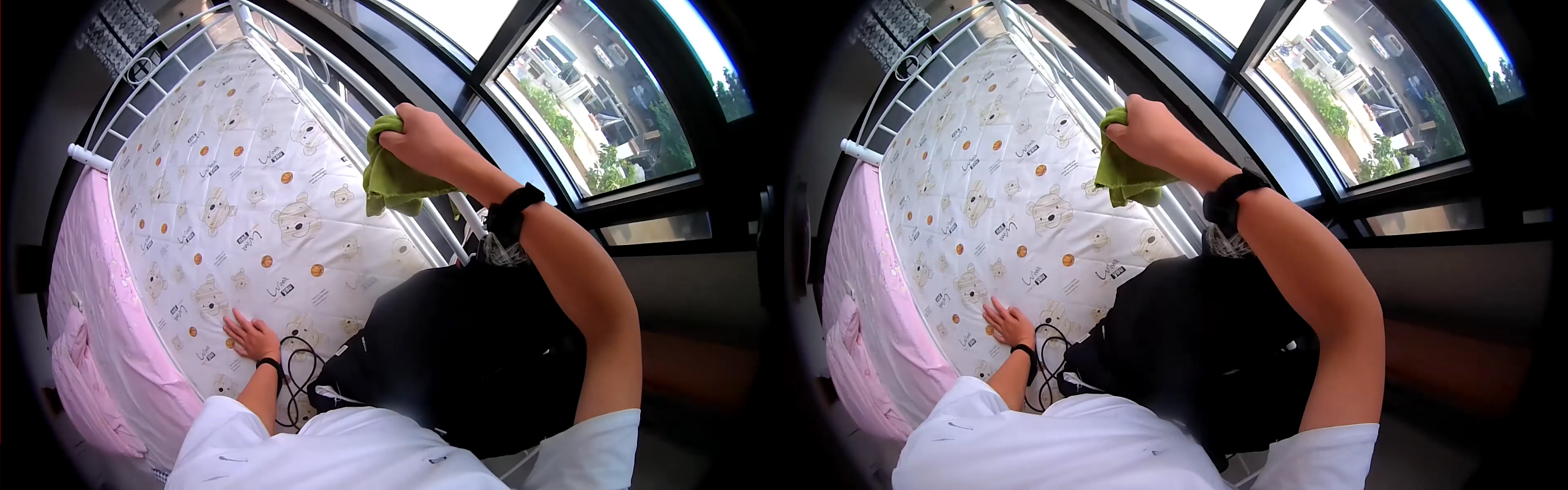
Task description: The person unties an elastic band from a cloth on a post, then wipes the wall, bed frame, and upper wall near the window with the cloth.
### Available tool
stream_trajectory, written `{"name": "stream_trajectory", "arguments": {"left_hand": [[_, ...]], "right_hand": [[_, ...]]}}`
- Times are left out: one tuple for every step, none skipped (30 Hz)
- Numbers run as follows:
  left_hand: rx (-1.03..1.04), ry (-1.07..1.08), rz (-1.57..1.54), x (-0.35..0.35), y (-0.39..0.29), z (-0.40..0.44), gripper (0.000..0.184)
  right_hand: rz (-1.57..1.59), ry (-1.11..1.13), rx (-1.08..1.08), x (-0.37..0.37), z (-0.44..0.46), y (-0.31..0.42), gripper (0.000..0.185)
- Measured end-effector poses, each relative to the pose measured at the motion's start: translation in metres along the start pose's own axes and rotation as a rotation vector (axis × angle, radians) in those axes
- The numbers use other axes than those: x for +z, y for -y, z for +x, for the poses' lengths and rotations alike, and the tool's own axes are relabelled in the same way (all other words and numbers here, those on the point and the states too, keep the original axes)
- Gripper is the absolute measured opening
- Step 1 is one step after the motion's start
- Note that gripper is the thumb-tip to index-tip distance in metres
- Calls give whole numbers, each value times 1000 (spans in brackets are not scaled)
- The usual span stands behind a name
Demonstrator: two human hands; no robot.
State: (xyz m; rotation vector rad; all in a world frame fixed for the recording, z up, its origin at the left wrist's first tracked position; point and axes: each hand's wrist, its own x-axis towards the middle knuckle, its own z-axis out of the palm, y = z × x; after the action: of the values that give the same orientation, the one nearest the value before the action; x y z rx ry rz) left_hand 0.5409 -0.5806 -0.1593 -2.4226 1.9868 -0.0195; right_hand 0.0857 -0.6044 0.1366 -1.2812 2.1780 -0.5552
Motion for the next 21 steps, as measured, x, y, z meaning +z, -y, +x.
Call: {"name": "stream_trajectory", "arguments": {"left_hand": [[-7,2,1,-1,3,-9,59],[20,-17,-32,1,4,-12,59],[32,-40,-60,2,6,-11,59],[28,-16,-71,0,7,-12,59],[17,-2,-90,-3,4,-11,60],[8,-5,-95,-3,4,-11,60],[28,-7,-101,-4,5,-11,61],[10,21,-80,-4,7,-12,61],[24,9,-85,-4,7,-13,61],[35,-13,-99,-4,5,-10,61],[27,8,-94,-4,5,-8,61],[36,-6,-108,-5,6,-9,62],[45,-20,-126,-5,5,-11,62],[42,-18,-122,-4,4,-10,61],[38,10,-124,-2,3,-10,61],[36,7,-149,-3,3,-10,61],[37,7,-165,-6,4,-10,61],[33,36,-154,-8,4,-10,61],[45,61,-128,-11,10,-14,61],[43,53,-131,-9,10,-14,60],[34,34,-145,-4,6,-9,60]], "right_hand": [[29,-24,-24,1,0,-4,35],[36,-9,-40,2,1,-7,35],[124,10,-15,4,2,-11,33],[190,11,-29,6,2,-14,31],[254,13,-64,8,3,-14,27],[284,9,-77,9,3,-13,23],[309,10,-79,10,4,-13,21],[236,28,-66,7,6,-17,22],[310,28,-19,7,0,-10,22],[297,13,-20,7,0,-10,22],[281,2,-23,7,0,-10,22],[268,23,-9,8,-1,-10,22],[270,7,7,9,-1,-10,22],[269,-16,25,7,-1,-11,22],[252,-2,42,6,0,-10,22],[247,-8,33,5,-1,-9,22],[249,-11,28,6,-3,-7,22],[235,2,18,5,-5,0,21],[278,46,54,3,-4,0,20],[247,76,45,1,-4,-3,21],[212,100,20,-2,-1,-4,22]]}}
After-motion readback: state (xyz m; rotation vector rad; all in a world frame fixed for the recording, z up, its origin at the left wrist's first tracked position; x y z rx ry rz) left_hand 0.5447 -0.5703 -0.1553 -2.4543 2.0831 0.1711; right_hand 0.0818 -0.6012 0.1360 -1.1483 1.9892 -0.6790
